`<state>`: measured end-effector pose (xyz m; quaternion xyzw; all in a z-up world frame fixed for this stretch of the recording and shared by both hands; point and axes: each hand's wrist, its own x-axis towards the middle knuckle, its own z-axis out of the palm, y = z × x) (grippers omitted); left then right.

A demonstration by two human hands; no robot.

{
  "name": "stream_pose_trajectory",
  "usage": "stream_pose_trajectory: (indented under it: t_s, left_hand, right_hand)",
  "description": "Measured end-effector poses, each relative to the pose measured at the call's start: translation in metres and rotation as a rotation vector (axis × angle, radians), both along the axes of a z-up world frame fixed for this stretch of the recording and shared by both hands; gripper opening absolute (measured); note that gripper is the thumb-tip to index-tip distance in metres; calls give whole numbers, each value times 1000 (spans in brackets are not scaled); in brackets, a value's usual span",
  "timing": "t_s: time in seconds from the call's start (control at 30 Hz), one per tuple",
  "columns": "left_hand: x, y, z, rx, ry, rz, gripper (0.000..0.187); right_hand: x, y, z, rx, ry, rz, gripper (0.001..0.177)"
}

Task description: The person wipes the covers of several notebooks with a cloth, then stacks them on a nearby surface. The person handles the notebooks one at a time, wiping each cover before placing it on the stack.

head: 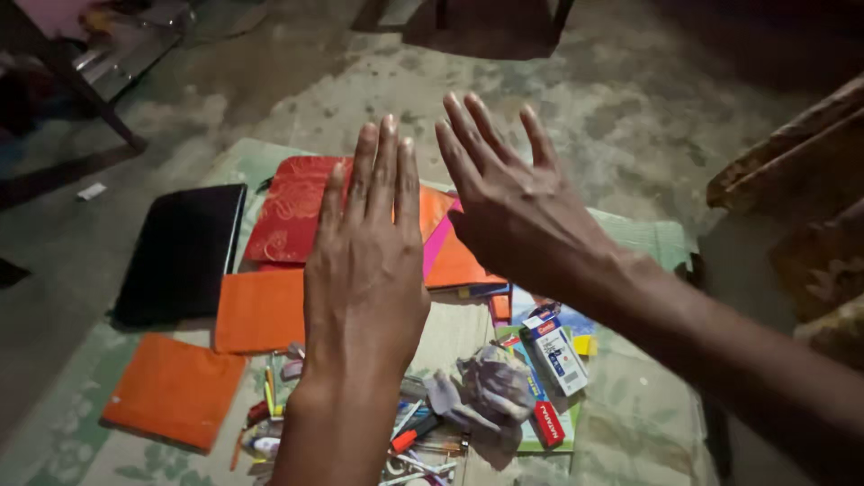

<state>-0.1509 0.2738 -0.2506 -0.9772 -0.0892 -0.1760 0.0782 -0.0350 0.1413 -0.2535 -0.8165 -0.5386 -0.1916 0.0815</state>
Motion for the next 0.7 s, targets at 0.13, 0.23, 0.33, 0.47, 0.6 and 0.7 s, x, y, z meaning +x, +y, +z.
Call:
stream_pose_trajectory:
  t_s: [0.13, 0.23, 0.33, 0.47, 0.6, 0.7]
  left_hand:
    - [-24, 5, -70, -22, 89, 35, 87]
    - [-30, 11, -131, 43, 108, 9, 87]
    - [-25, 20, -191, 131, 90, 45, 95]
    - [-27, 25, -265, 69, -62, 19, 80]
    - [-23, 31, -330, 29, -88, -11, 79]
    - [-22, 37, -365, 93, -84, 15, 77]
  right_hand:
    - [-34, 2, -72, -95, 1, -7, 83]
    - [-45, 5, -124, -48, 24, 54, 86]
    - [-51, 16, -173, -30, 1, 81, 88]
    - [-52, 22, -235, -37, -55, 108, 92]
    - [-46, 23, -297, -61, -126, 135, 90]
    - [-45, 33, -335, -149, -294, 67, 87]
